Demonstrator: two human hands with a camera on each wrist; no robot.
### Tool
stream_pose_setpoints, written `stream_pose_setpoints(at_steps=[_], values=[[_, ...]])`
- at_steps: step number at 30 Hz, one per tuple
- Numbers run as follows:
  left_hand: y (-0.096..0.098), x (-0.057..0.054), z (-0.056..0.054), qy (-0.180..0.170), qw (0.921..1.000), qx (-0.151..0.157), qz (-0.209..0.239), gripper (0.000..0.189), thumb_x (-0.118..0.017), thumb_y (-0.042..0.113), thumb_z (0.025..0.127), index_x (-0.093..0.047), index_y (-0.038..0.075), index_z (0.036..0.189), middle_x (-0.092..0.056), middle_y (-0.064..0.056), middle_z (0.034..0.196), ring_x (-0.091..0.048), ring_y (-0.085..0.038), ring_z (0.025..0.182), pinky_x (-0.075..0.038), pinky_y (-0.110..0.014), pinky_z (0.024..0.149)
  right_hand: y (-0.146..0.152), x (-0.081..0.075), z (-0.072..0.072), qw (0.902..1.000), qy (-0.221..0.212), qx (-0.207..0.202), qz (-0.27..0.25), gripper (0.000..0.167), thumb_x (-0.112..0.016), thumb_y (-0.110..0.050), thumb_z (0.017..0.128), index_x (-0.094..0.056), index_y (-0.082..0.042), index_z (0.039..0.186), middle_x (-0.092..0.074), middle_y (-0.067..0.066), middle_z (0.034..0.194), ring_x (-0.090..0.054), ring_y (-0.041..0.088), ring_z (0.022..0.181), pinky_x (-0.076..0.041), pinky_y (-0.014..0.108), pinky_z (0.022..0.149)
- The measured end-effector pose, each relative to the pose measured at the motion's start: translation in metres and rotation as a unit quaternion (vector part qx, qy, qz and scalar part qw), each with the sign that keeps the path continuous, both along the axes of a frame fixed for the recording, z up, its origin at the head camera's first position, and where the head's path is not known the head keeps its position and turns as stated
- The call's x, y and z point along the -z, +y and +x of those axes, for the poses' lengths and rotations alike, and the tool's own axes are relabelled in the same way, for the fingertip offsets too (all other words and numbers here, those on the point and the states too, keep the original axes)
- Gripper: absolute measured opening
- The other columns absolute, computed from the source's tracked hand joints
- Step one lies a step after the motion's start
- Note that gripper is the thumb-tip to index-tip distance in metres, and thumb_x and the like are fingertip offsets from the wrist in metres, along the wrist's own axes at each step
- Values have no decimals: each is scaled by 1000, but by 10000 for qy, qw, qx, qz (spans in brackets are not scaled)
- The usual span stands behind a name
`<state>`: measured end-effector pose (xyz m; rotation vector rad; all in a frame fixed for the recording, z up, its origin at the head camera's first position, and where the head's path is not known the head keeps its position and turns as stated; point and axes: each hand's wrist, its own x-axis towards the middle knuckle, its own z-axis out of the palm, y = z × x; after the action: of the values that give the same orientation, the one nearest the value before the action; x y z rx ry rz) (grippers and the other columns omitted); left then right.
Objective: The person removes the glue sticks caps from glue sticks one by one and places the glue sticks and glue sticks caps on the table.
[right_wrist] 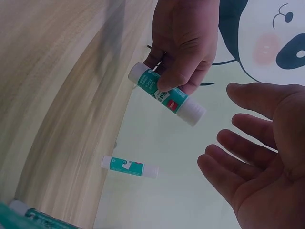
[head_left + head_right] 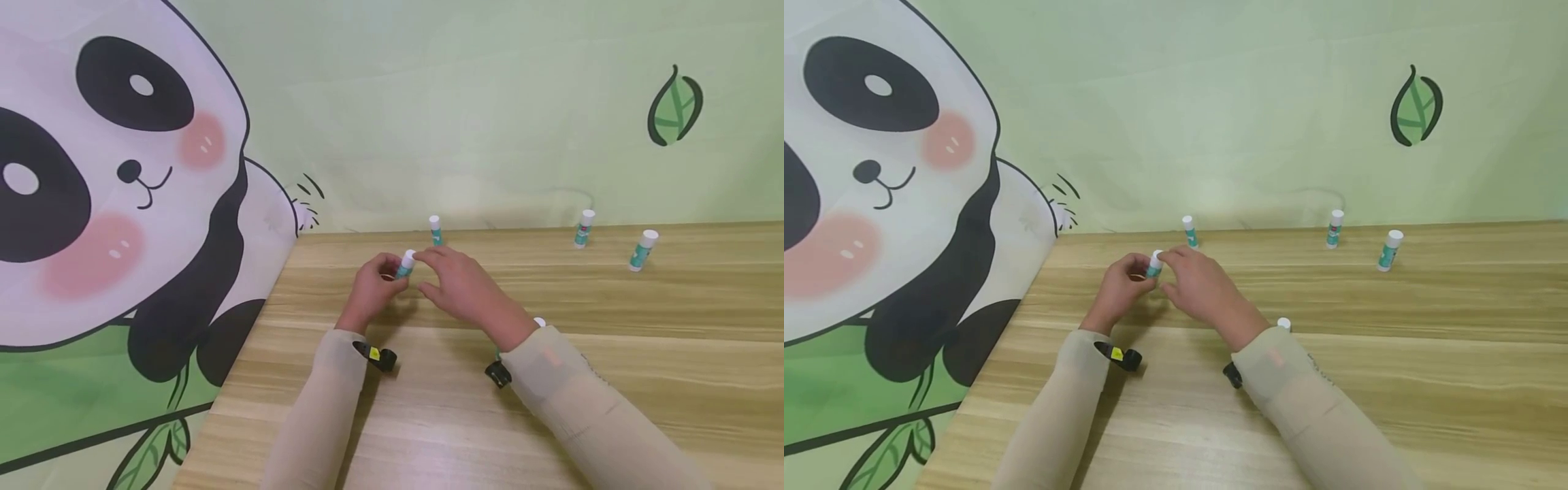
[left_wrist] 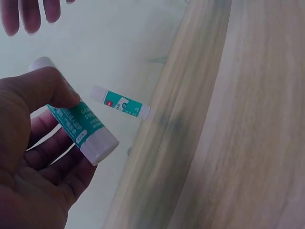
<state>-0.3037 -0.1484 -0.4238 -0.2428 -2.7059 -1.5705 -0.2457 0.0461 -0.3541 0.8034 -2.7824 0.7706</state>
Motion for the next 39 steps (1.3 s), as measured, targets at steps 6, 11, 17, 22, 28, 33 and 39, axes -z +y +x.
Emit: stream_pose_setpoints(at_steps=[6,11,17,22,28,33,39], values=[[1,-3,4,121,9994,257,-193,28,-69,11,82,-60,12,108,-63,-4,105,-60,-20,98,-52,-37,90,1,0,0,10000,6,-4,-92,50,-69,-25,89,-55,-4,133,-57,15,134,-57,32,122,-49,46,99],[2,-5,6,148,9986,433,-275,27,-69,13,82,-60,12,107,-63,-4,103,-59,-20,97,-51,-36,89,1,0,1,10000,7,10,-96,50,-70,-24,89,-56,-4,132,-57,15,133,-59,32,119,-50,46,96],[4,-8,11,145,9978,603,-254,25,-69,13,82,-62,13,106,-63,-3,102,-59,-19,96,-52,-34,88,2,0,1,9999,-52,32,-121,50,-70,-23,89,-56,-4,132,-56,16,134,-59,32,119,-50,46,96],[6,-11,15,206,9963,797,-226,25,-70,13,82,-63,11,106,-64,-3,102,-59,-19,96,-52,-35,88,4,1,1,9999,-49,30,-138,49,-71,-20,88,-56,-3,131,-56,16,133,-58,33,120,-50,47,97],[8,-12,17,292,9947,948,-282,26,-71,13,81,-63,11,106,-64,-2,100,-60,-19,95,-51,-35,87,4,0,2,9998,-109,25,-156,49,-71,-21,88,-56,-3,131,-56,15,133,-57,32,121,-49,47,97],[9,-14,19,428,9928,1063,-351,26,-71,12,80,-64,11,105,-65,-2,99,-60,-18,94,-51,-36,87,5,0,2,9999,-35,31,-147,47,-70,-21,89,-57,-3,131,-57,14,132,-59,31,119,-50,46,97],[12,-18,22,495,9918,1090,-445,25,-70,12,80,-64,12,105,-64,-1,98,-60,-17,93,-51,-35,86,5,0,4,9997,75,45,-241,38,-66,-15,91,-60,-2,126,-60,14,127,-61,31,116,-51,45,95]])
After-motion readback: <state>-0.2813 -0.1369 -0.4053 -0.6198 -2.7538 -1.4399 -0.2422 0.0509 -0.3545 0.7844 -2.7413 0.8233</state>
